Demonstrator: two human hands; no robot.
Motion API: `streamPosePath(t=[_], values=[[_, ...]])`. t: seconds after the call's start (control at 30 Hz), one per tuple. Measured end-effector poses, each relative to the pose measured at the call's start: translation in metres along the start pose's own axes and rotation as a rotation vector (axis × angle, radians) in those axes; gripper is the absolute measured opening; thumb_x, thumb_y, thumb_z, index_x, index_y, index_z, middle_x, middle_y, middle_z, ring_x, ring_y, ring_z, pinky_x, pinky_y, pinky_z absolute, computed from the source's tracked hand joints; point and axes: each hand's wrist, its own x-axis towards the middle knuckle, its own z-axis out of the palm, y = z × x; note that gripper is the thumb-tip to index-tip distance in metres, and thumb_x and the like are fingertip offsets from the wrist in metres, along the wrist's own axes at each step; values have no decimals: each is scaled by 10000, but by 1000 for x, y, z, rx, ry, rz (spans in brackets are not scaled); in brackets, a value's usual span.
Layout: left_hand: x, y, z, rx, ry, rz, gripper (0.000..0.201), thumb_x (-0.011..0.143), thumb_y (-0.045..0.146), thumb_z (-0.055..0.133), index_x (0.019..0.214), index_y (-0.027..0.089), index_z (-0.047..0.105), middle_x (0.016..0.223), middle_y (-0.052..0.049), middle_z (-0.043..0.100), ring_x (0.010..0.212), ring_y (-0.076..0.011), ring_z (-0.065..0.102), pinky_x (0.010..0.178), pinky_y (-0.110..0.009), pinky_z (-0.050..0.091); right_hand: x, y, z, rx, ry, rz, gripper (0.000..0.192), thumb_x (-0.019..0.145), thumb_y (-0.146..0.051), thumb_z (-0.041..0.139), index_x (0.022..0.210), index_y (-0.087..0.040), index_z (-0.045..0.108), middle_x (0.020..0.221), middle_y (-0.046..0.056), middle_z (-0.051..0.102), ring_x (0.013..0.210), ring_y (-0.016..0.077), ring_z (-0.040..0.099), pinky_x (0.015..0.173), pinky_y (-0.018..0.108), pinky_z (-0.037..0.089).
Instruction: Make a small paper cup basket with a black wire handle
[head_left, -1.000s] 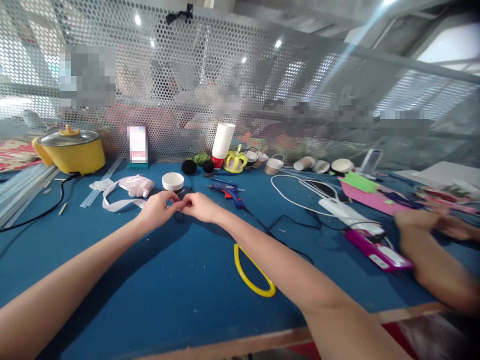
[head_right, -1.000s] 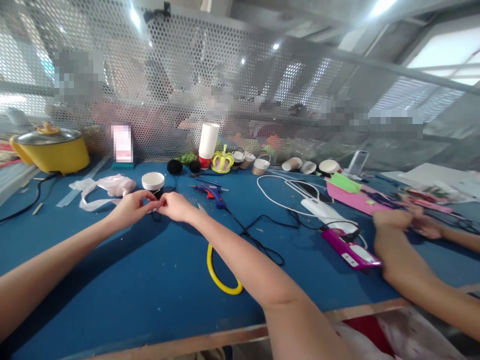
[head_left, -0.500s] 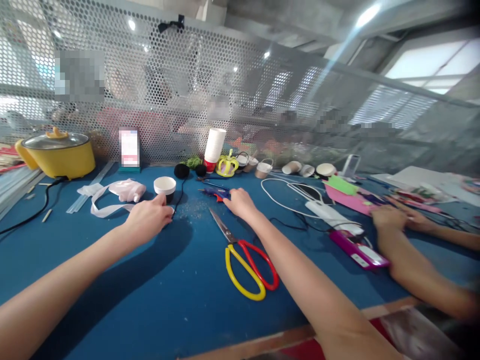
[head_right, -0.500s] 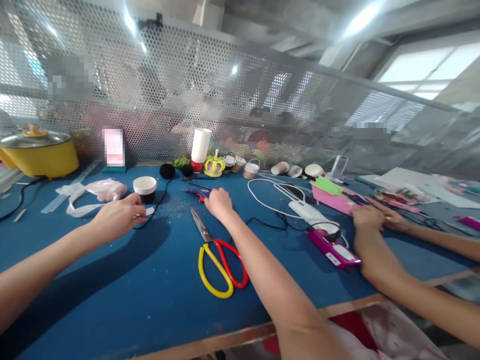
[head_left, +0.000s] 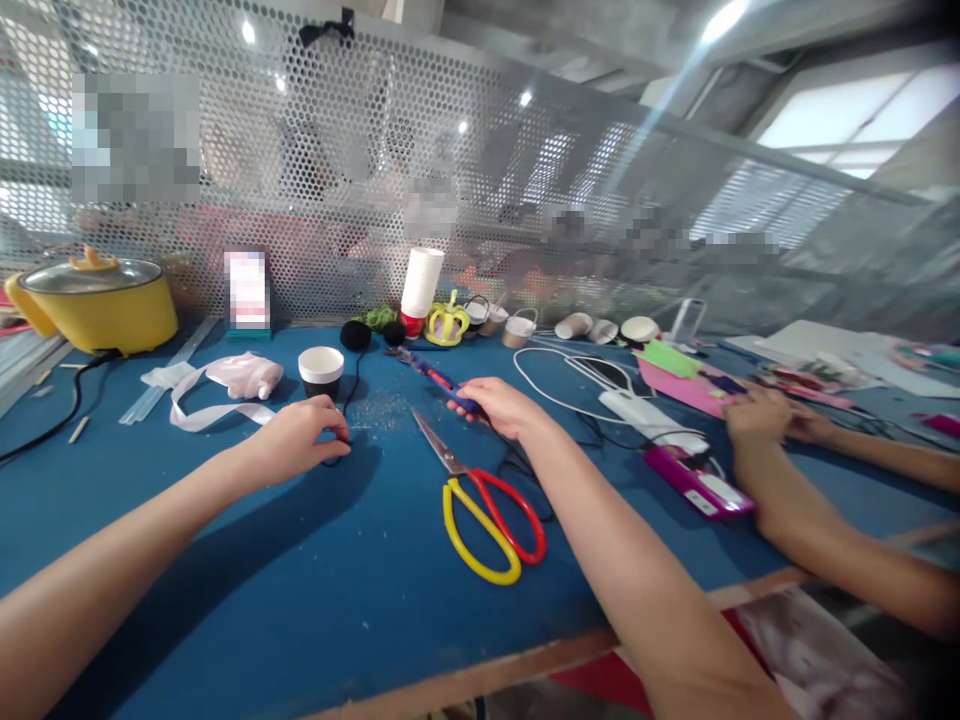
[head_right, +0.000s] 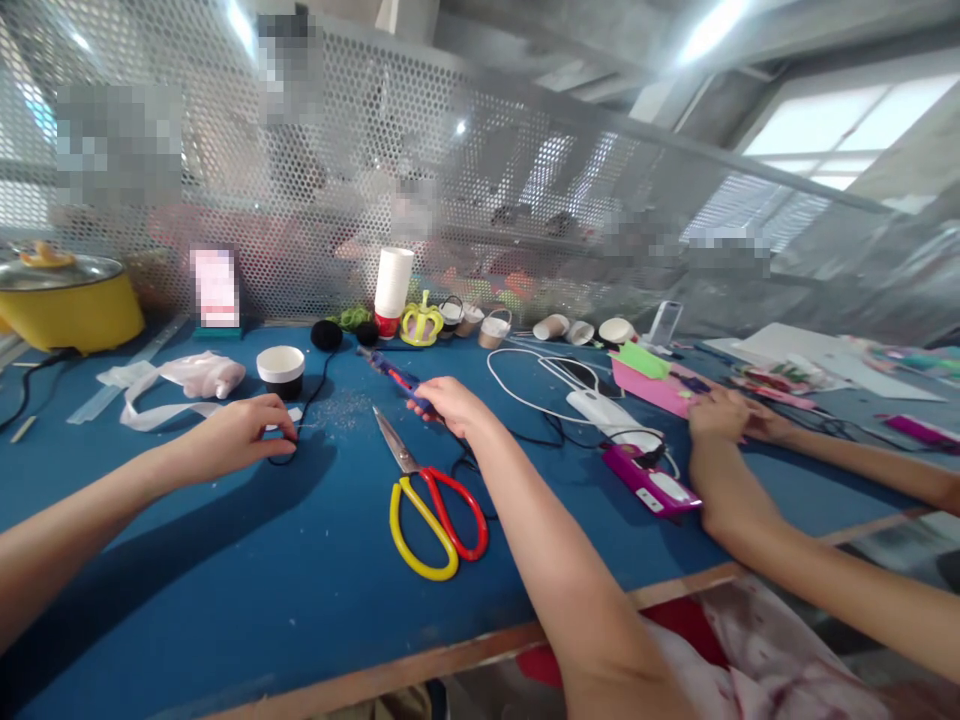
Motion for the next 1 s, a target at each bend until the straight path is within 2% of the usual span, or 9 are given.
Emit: streamPosePath(t=[0.07, 0.13, 0.23, 0.37, 0.43, 0.53, 0.63, 0.83, 1.0], values=[[0, -1, 1, -15, 61, -28, 294, 757, 349, 483, 939, 177, 638, 938, -86, 576, 742, -192, 577, 733, -321, 440, -11, -8, -7, 175, 16, -57, 156, 726, -156, 458, 815, -133, 583, 774, 57, 659, 583, 81, 583, 521, 181, 452], [0, 0, -2, -61, 120, -33, 336, 804, 326, 396, 975, 155, 629, 958, -103, 586, 789, -196, 578, 762, -318, 434, -22, -17, -11, 502, 30, -124, 159, 667, -154, 533, 819, -138, 579, 707, 25, 635, 584, 81, 582, 511, 171, 447], [-1, 7, -12, -205, 158, -51, 326, 820, 308, 374, 899, 151, 649, 827, -71, 627, 731, -161, 573, 680, -259, 439, -40, -30, -6, 677, -98, -142, 171, 636, -219, 613, 778, -140, 560, 583, -2, 605, 534, 99, 580, 518, 203, 465], [-3, 15, -21, -592, 60, -157, 306, 803, 365, 438, 932, 151, 615, 542, 14, 550, 395, -67, 406, 388, -190, 315, -65, -40, 13, 561, -176, -290, 217, 672, -306, 626, 765, -127, 546, 641, 43, 645, 539, 122, 597, 520, 232, 471], [-4, 19, -21, -807, 51, -183, 275, 797, 361, 460, 912, 142, 582, 517, 30, 539, 344, -42, 350, 345, -173, 262, -76, -42, 21, 500, -154, -398, 226, 712, -314, 589, 828, -121, 569, 694, 52, 649, 550, 120, 595, 527, 238, 476], [-4, 24, -17, -989, 105, -225, 213, 772, 353, 510, 779, 141, 523, 508, 31, 552, 329, -31, 361, 329, -159, 250, -85, -42, 25, 443, -80, -447, 221, 748, -334, 544, 816, -130, 593, 600, 15, 603, 451, 90, 523, 461, 224, 458], [-3, 28, -15, -1068, 150, -254, 225, 741, 350, 556, 691, 153, 462, 514, 26, 573, 331, -29, 386, 327, -153, 259, -89, -39, 27, 387, 13, -421, 234, 731, -379, 562, 735, -146, 586, 484, -21, 529, 400, 91, 484, 411, 219, 440], [-4, 31, -14, -1109, 168, -253, 242, 714, 351, 583, 674, 152, 451, 515, 17, 589, 342, -34, 406, 331, -158, 275, -93, -35, 33, 222, 185, -456, 220, 728, -394, 567, 676, -180, 561, 458, -23, 529, 386, 115, 508, 426, 240, 449], [-5, 33, -15, -1078, 152, -251, 231, 724, 346, 573, 677, 152, 457, 521, 16, 598, 349, -36, 414, 342, -160, 285, -93, -35, 33, 131, 232, -483, 227, 739, -406, 552, 665, -192, 551, 455, -23, 543, 367, 122, 516, 429, 249, 449]])
